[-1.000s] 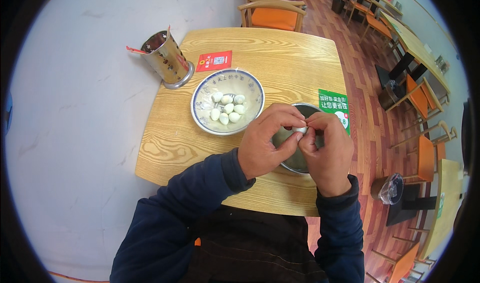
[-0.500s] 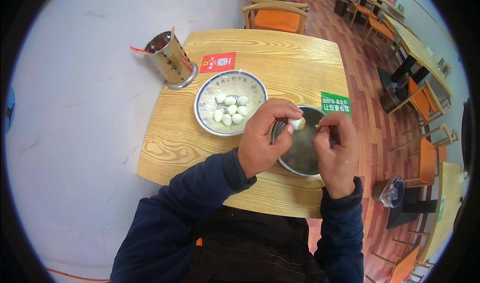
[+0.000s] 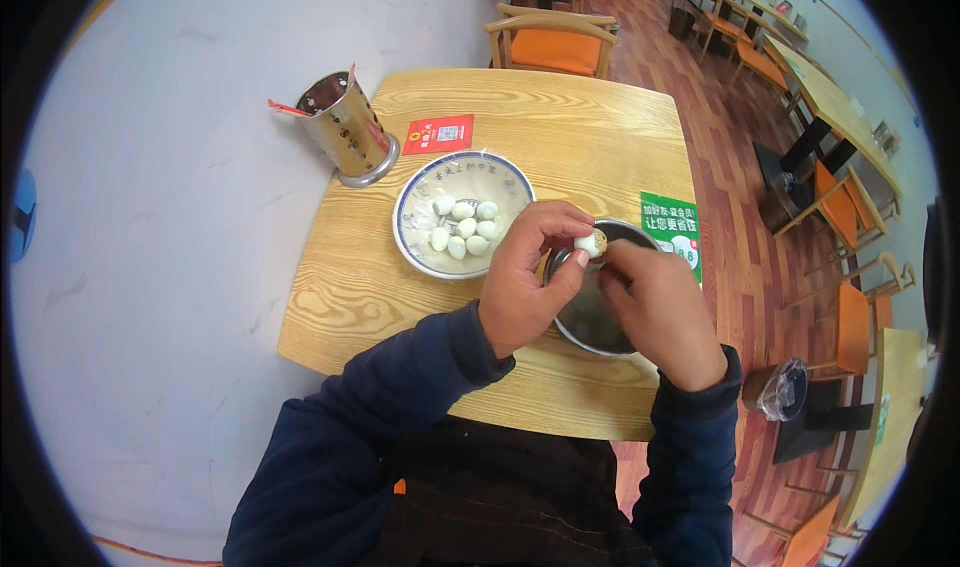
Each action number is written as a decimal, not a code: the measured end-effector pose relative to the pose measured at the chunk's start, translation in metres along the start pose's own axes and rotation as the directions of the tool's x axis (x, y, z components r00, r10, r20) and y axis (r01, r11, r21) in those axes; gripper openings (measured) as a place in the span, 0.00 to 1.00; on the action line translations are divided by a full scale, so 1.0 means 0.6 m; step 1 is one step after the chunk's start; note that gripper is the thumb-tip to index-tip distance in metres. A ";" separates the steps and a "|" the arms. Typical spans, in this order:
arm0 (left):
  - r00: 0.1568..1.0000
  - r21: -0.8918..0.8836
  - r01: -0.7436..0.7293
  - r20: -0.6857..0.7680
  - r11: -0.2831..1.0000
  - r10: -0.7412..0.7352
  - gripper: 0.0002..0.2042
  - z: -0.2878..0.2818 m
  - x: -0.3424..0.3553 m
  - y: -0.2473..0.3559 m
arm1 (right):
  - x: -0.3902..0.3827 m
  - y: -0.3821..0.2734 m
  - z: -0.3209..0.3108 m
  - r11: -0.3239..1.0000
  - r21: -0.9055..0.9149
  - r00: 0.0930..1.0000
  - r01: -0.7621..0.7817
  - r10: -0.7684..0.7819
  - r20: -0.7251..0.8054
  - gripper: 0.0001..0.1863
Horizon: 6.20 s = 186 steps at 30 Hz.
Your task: The person peels small white eggs one by one over a metal bowl, removing the shells with both hands. The peeled eggs are placed into a ceramic bowl on the table while the shells are discarded into the metal bowl.
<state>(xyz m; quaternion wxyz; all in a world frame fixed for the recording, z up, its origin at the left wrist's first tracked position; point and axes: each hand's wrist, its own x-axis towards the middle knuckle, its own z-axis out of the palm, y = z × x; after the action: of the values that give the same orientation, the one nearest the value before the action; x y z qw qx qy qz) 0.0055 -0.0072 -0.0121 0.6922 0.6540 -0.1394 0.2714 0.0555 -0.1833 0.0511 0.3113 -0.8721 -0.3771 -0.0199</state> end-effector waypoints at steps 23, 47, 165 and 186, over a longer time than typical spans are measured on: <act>0.978 0.339 -0.207 0.102 0.918 0.183 0.16 -0.003 0.002 0.015 | -0.017 0.003 0.030 0.937 0.319 0.931 0.145 -0.020 -0.364 0.08; 0.903 0.505 -0.428 0.220 0.749 0.368 0.18 -0.003 0.008 0.019 | -0.022 0.006 0.031 0.978 0.139 0.921 0.155 -0.092 -0.379 0.09; 0.975 0.100 -0.099 0.209 0.990 0.077 0.15 -0.006 -0.001 0.021 | -0.032 -0.002 0.046 0.935 0.352 0.882 0.049 0.125 -0.454 0.11; 0.994 -0.151 0.070 0.090 0.986 -0.057 0.14 -0.004 -0.006 0.013 | -0.027 -0.008 0.022 0.962 0.217 0.920 0.165 -0.070 -0.386 0.11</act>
<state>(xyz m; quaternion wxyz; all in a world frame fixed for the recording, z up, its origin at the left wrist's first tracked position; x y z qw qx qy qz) -0.0024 -0.0058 -0.0078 0.7423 0.6138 -0.1685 0.2095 0.0378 -0.1839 0.0388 0.4812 -0.7825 -0.3621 -0.1581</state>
